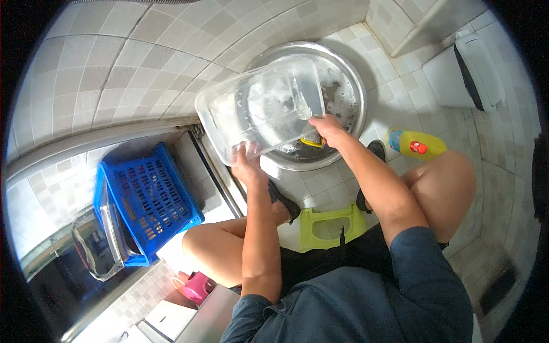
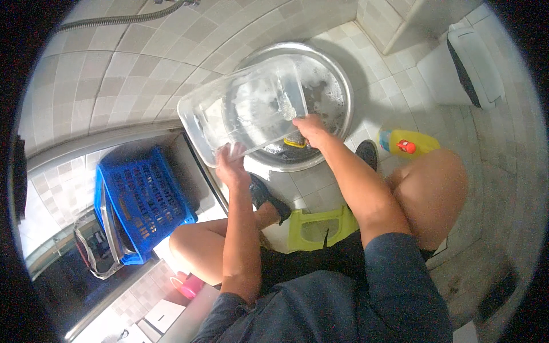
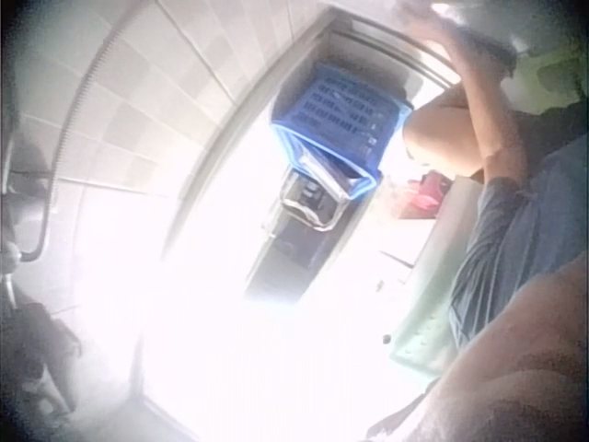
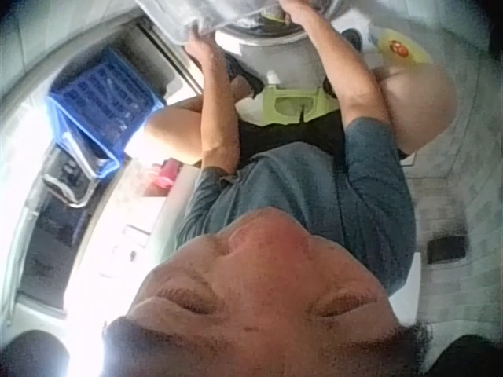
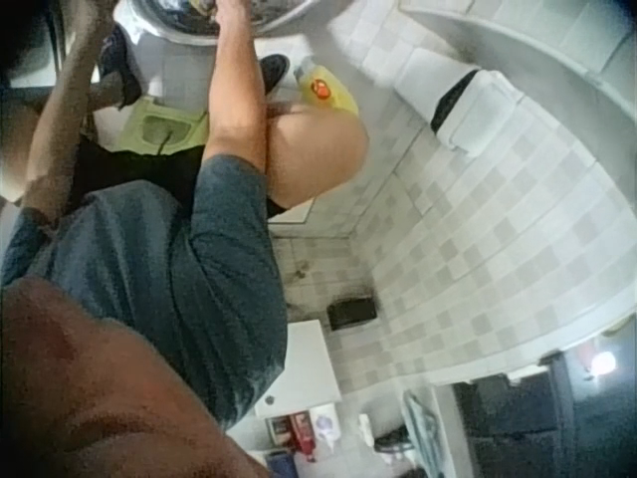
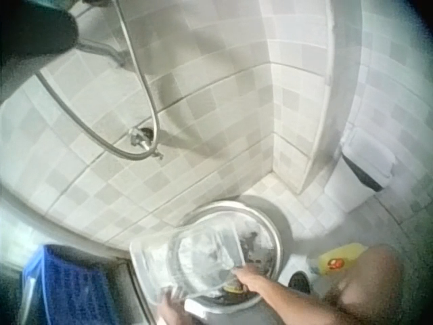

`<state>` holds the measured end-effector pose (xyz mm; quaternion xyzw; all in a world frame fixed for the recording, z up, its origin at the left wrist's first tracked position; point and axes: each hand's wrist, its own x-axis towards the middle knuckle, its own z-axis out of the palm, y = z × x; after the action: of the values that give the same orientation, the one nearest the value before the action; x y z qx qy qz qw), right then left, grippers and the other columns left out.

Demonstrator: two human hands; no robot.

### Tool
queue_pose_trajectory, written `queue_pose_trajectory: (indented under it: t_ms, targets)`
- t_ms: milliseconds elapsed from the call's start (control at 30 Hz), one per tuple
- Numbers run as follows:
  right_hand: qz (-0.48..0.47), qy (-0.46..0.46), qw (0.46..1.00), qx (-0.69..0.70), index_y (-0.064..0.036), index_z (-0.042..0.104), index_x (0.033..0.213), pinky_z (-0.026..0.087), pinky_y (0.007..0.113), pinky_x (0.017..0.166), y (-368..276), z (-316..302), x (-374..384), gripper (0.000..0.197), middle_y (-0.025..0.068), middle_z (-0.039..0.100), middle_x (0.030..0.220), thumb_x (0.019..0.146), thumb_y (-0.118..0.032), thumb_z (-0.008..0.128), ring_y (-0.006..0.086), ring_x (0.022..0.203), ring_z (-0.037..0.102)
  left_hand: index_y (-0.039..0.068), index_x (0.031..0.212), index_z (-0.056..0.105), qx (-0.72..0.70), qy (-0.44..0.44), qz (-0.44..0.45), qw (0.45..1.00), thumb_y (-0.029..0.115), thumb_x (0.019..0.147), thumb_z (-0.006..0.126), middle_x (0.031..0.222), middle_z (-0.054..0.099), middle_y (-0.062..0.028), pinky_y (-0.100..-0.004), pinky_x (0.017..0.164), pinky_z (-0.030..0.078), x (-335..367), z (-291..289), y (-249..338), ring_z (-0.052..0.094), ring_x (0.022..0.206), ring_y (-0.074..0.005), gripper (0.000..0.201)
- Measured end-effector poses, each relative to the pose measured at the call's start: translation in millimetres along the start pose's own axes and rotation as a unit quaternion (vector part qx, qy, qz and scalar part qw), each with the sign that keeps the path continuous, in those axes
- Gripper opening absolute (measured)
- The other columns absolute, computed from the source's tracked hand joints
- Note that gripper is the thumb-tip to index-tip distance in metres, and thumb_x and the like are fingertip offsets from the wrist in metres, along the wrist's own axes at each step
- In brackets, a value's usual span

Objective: The person cleans a plastic container using a sponge in a basin of soapy water, then rinses it with a shower head.

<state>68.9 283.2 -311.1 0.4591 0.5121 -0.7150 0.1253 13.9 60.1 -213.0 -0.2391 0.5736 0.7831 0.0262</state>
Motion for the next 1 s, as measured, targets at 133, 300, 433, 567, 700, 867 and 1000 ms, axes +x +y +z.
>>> queue_pose_trajectory:
  t_ms: [133, 300, 433, 567, 700, 867, 1000]
  targets:
    - [-0.01, -0.043, 0.999, -0.021, 0.0053, 0.069, 0.102, 0.044, 0.042, 0.05, 10.8, 25.0, -20.1, 0.038, 0.0121, 0.066, 0.083, 0.093, -0.031, 0.069, 0.0207, 0.066, 0.06, -0.007, 0.149, 0.035, 0.026, -0.046, -0.087, 0.995, 0.008, 0.097, 0.055, 0.129, 0.06, -0.0236, -0.0466, 0.084, 0.058, -9.9, 10.8, -24.9, 0.067, 0.101, -0.0357, 0.058]
    - [0.023, -0.198, 0.962, 0.189, -0.0025, 0.065, 0.119, 0.057, 0.044, 0.078, -3.4, 29.4, -30.4, 0.039, 0.0132, 0.069, 0.107, 0.093, -0.031, 0.07, 0.0241, 0.095, 0.068, -0.007, 0.144, 0.04, 0.065, -0.045, -0.163, 0.983, 0.007, 0.1, 0.043, 0.123, 0.068, -0.027, -0.0345, 0.058, 0.056, -15.0, 1.9, -29.3, 0.067, 0.077, -0.0273, 0.047]
    - [0.004, -0.366, 0.885, 0.29, -0.0081, 0.058, 0.135, 0.049, 0.047, 0.102, -33.2, 15.9, -34.5, 0.062, 0.0102, 0.064, 0.131, 0.092, -0.051, 0.069, 0.024, 0.119, 0.063, -0.008, 0.142, 0.042, 0.043, -0.053, -0.182, 0.981, 0.007, 0.1, 0.043, 0.121, 0.069, -0.0271, -0.0341, 0.055, 0.055, -9.2, -11.6, -23.7, 0.066, 0.074, -0.0278, 0.045]
    - [-0.019, -0.352, 0.885, 0.303, -0.0059, 0.05, 0.145, 0.05, 0.046, 0.103, -37.6, 15.3, -35.8, 0.077, 0.0101, 0.06, 0.137, 0.093, -0.061, 0.064, 0.0237, 0.125, 0.058, -0.009, 0.143, 0.041, 0.061, -0.093, -0.204, 0.973, 0.006, 0.099, 0.042, 0.119, 0.068, -0.0278, -0.0363, 0.056, 0.057, -8.2, -12.8, -20.0, 0.066, 0.075, -0.0297, 0.046]
    - [-0.004, -0.243, 0.952, 0.186, 0.0018, 0.058, 0.132, 0.061, 0.044, 0.084, -32.8, 28.1, -35.8, 0.065, 0.0142, 0.062, 0.128, 0.097, -0.053, 0.064, 0.0256, 0.112, 0.065, -0.011, 0.146, 0.037, 0.082, -0.045, -0.155, 0.984, 0.005, 0.097, 0.041, 0.125, 0.065, -0.0285, -0.0395, 0.06, 0.06, -14.3, -8.1, -21.5, 0.066, 0.077, -0.0307, 0.051]
    - [0.006, -0.081, 0.996, 0.025, 0.0104, 0.059, 0.122, 0.059, 0.034, 0.051, -19.4, 29.0, -27.1, 0.067, 0.0181, 0.064, 0.108, 0.096, -0.051, 0.067, 0.0233, 0.106, 0.067, -0.012, 0.148, 0.033, 0.122, -0.099, -0.061, 0.986, 0.005, 0.097, 0.042, 0.124, 0.064, -0.026, -0.0411, 0.064, 0.064, -16.6, 2.3, -29.7, 0.066, 0.079, -0.0282, 0.054]
    - [-0.042, -0.054, 0.967, -0.244, 0.0113, 0.06, 0.121, 0.058, 0.043, 0.078, -10.8, 20.8, -15.1, 0.073, 0.0254, 0.066, 0.111, 0.089, -0.053, 0.072, 0.0308, 0.108, 0.067, -0.011, 0.148, 0.033, 0.133, -0.031, -0.053, 0.989, 0.006, 0.097, 0.045, 0.123, 0.065, -0.0255, -0.0412, 0.061, 0.064, -10.7, -0.1, -31.3, 0.066, 0.078, -0.0288, 0.056]
